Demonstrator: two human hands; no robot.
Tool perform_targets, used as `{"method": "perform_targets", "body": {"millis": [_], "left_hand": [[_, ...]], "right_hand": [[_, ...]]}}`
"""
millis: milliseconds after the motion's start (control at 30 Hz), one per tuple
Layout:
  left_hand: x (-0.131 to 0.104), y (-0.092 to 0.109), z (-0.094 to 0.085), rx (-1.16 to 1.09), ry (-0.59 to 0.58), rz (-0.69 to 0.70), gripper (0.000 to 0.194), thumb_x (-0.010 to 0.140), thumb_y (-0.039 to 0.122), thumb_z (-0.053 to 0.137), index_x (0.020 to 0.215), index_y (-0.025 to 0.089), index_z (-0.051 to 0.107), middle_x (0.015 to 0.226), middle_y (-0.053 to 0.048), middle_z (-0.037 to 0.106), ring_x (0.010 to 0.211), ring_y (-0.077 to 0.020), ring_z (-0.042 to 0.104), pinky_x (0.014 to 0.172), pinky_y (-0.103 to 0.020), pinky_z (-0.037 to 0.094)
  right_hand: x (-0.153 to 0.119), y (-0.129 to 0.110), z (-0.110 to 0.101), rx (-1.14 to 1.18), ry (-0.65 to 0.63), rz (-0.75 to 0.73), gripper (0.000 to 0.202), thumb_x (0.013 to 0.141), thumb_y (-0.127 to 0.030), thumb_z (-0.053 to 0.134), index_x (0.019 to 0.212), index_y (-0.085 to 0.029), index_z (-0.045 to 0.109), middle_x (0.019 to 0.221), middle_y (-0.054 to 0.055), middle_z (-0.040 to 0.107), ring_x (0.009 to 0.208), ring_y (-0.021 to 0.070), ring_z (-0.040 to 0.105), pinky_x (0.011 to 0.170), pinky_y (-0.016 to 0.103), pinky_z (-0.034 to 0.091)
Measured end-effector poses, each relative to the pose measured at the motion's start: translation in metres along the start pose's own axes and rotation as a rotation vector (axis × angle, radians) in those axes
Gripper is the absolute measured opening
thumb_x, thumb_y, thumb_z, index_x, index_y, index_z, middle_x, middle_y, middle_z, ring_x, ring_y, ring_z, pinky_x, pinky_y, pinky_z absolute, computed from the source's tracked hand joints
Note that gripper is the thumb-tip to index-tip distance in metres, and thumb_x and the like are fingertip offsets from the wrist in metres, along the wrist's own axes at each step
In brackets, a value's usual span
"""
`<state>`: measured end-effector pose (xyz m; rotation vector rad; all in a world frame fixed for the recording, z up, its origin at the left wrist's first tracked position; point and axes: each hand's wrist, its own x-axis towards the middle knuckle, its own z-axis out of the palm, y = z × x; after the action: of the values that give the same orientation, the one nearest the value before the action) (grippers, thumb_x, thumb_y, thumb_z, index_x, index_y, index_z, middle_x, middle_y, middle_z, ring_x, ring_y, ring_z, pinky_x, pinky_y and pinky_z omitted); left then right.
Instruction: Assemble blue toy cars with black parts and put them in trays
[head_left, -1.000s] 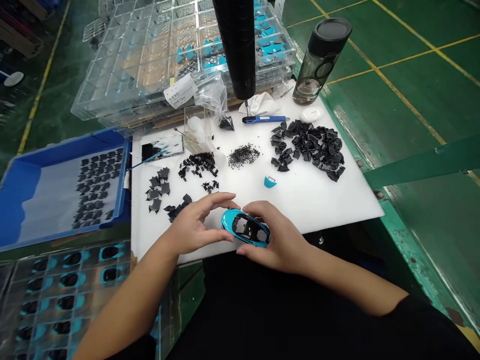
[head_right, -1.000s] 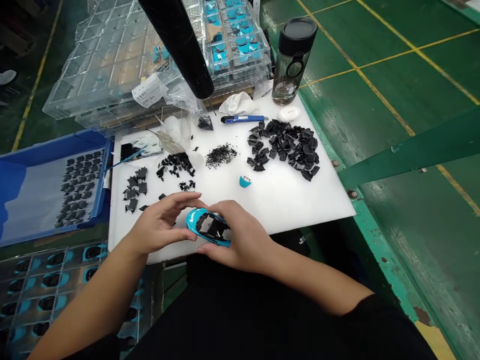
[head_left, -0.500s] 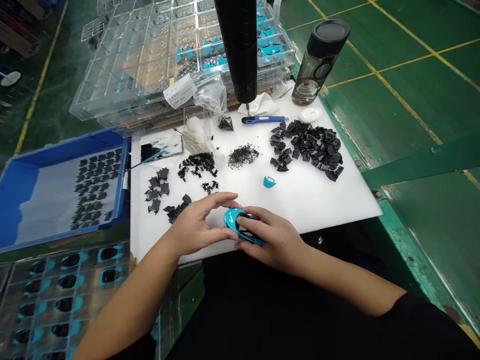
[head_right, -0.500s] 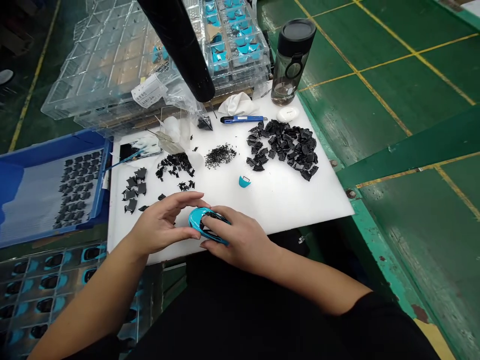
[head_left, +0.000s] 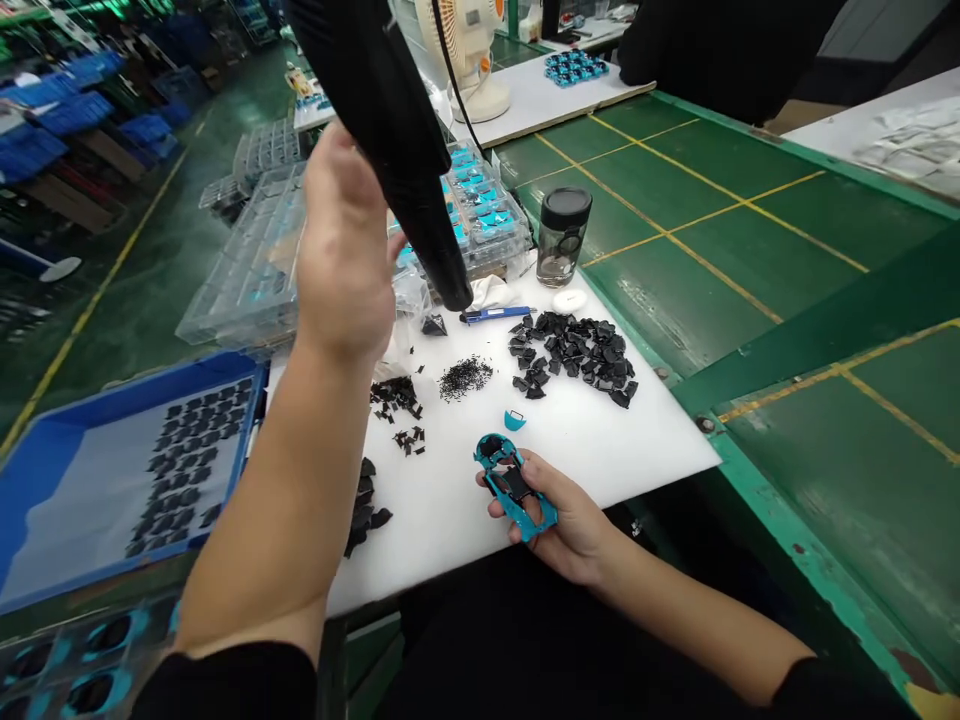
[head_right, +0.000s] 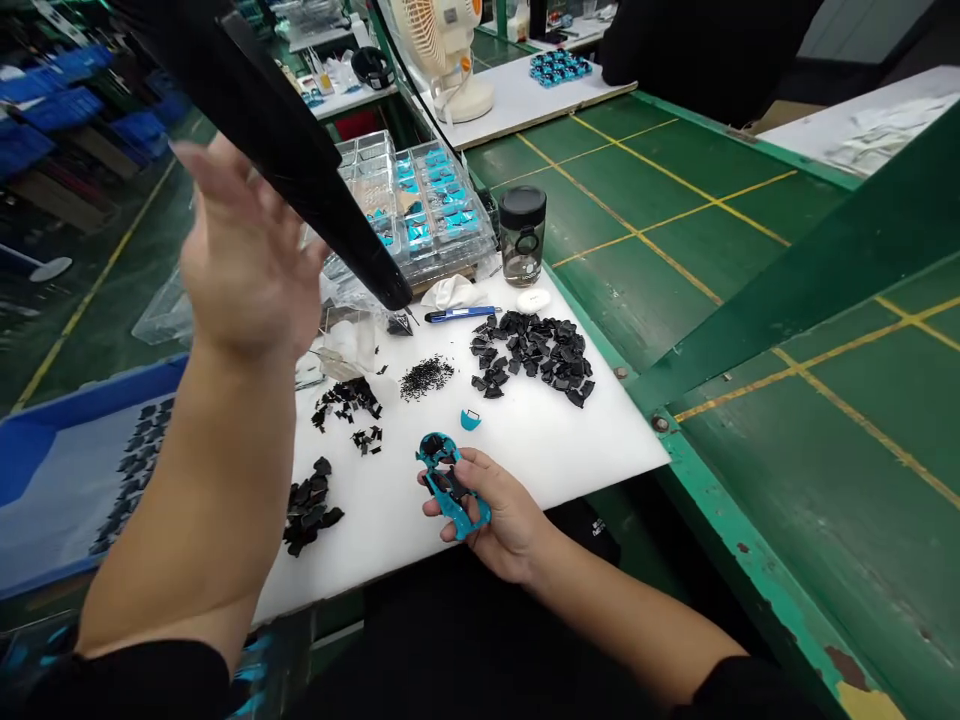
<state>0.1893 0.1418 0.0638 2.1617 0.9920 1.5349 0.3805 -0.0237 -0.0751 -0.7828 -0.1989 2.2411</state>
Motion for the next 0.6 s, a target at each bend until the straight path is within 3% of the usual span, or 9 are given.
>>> {"method": "perform_targets", "body": {"millis": [67, 133, 233, 300, 367, 433, 500, 600], "left_hand": [[0.017, 0.007, 0.006, -0.155, -0.019, -0.102, 0.063, 0.097, 0.063, 0.024, 0.132, 0.014, 0.046, 0.123, -0.007, 0.063, 0.112, -0.0163, 0.065, 0.086, -0.025, 0.058], [0.015, 0.020, 0.006, -0.175, 0.005, -0.075, 0.048, 0.101, 0.053, 0.038, 0.126, 0.014, 0.049, 0.113, 0.000, 0.064, 0.107, -0.0131, 0.066, 0.088, -0.023, 0.058], [-0.009, 0.043, -0.001, -0.123, 0.044, -0.056, 0.053, 0.093, 0.059, 0.052, 0.129, 0.020, 0.056, 0.119, 0.001, 0.063, 0.095, -0.0130, 0.069, 0.073, -0.023, 0.062], [-0.027, 0.057, -0.005, -0.169, 0.036, -0.199, 0.064, 0.086, 0.069, 0.055, 0.124, 0.018, 0.063, 0.112, -0.004, 0.065, 0.083, -0.0149, 0.070, 0.063, -0.027, 0.064], [-0.043, 0.067, -0.004, -0.266, 0.066, -0.361, 0.063, 0.083, 0.072, 0.059, 0.111, 0.015, 0.067, 0.091, -0.004, 0.063, 0.072, -0.0147, 0.067, 0.059, -0.030, 0.062], [-0.056, 0.075, 0.002, -0.347, 0.200, -0.410, 0.058, 0.082, 0.072, 0.062, 0.102, 0.018, 0.064, 0.090, -0.002, 0.060, 0.062, -0.0110, 0.062, 0.054, -0.029, 0.058], [-0.064, 0.080, 0.010, -0.353, 0.329, -0.424, 0.063, 0.085, 0.081, 0.045, 0.100, 0.022, 0.061, 0.099, -0.002, 0.061, 0.055, -0.0082, 0.057, 0.046, -0.028, 0.051], [-0.073, 0.082, 0.021, -0.254, 0.320, -0.488, 0.085, 0.084, 0.087, 0.002, 0.097, 0.023, 0.057, 0.087, -0.003, 0.060, 0.047, -0.0096, 0.054, 0.044, -0.030, 0.046]], "right_hand": [[-0.002, 0.002, 0.003, 0.089, 0.001, 0.031, 0.041, 0.080, -0.043, 0.080, 0.109, -0.020, 0.061, 0.107, 0.008, 0.073, 0.076, 0.0145, 0.072, 0.049, 0.018, 0.053], [-0.003, 0.003, 0.006, 0.169, 0.001, 0.063, 0.039, 0.081, -0.043, 0.079, 0.106, -0.019, 0.063, 0.107, 0.007, 0.073, 0.076, 0.0136, 0.071, 0.050, 0.017, 0.053], [-0.001, 0.006, 0.009, 0.248, 0.015, 0.116, 0.036, 0.083, -0.042, 0.076, 0.107, -0.018, 0.064, 0.108, 0.006, 0.073, 0.076, 0.0129, 0.071, 0.051, 0.017, 0.056], [0.001, 0.008, 0.010, 0.277, 0.033, 0.140, 0.034, 0.086, -0.042, 0.074, 0.108, -0.019, 0.064, 0.110, 0.006, 0.073, 0.077, 0.0130, 0.072, 0.053, 0.017, 0.057], [0.004, 0.009, 0.012, 0.295, 0.058, 0.148, 0.030, 0.087, -0.042, 0.072, 0.105, -0.021, 0.063, 0.112, 0.006, 0.073, 0.077, 0.0135, 0.072, 0.053, 0.018, 0.058], [0.007, 0.011, 0.014, 0.298, 0.091, 0.144, 0.026, 0.089, -0.042, 0.071, 0.104, -0.022, 0.062, 0.111, 0.006, 0.073, 0.076, 0.0139, 0.073, 0.053, 0.019, 0.058], [0.008, 0.012, 0.018, 0.283, 0.130, 0.131, 0.025, 0.091, -0.041, 0.068, 0.105, -0.022, 0.062, 0.109, 0.006, 0.074, 0.075, 0.0138, 0.072, 0.053, 0.019, 0.058], [0.009, 0.012, 0.023, 0.261, 0.180, 0.104, 0.023, 0.093, -0.040, 0.065, 0.108, -0.022, 0.063, 0.107, 0.006, 0.074, 0.075, 0.0134, 0.072, 0.055, 0.019, 0.058]]}}
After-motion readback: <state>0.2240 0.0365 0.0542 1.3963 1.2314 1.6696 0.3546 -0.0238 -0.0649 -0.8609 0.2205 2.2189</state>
